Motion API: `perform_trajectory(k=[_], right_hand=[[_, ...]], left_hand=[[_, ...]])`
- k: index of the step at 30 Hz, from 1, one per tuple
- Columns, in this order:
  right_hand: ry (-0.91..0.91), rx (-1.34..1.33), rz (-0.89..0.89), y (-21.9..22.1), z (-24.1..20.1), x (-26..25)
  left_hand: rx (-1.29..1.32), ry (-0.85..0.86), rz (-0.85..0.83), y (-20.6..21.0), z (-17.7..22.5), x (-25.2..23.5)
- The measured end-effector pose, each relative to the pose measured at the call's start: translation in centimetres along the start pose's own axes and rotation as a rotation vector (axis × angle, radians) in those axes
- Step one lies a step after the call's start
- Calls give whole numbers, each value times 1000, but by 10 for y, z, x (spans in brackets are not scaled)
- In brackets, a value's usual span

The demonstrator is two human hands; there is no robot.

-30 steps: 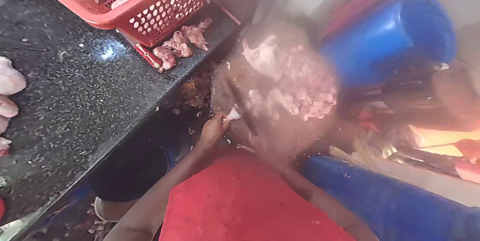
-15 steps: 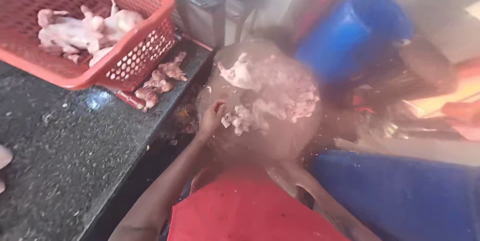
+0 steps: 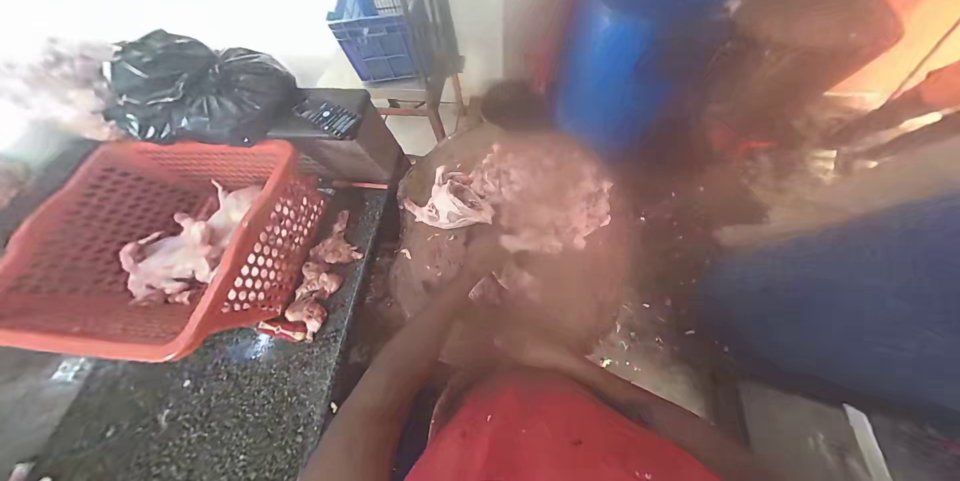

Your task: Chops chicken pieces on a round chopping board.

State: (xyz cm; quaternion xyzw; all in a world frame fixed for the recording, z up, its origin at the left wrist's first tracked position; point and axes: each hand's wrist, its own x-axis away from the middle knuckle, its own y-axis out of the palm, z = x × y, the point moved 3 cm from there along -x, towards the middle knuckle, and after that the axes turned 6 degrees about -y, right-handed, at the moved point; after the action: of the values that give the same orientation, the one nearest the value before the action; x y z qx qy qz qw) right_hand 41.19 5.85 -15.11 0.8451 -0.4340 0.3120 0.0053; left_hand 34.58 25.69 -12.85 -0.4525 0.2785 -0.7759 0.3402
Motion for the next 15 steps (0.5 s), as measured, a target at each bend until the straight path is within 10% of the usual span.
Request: perform_trajectory(k=[9, 15], right_hand=[[238, -80, 376, -37, 74, 41], [-225, -179, 540, -79, -55, 53]], left_hand=[[1210, 49, 258, -25, -89, 152], [1235, -368, 282, 68, -129, 150]])
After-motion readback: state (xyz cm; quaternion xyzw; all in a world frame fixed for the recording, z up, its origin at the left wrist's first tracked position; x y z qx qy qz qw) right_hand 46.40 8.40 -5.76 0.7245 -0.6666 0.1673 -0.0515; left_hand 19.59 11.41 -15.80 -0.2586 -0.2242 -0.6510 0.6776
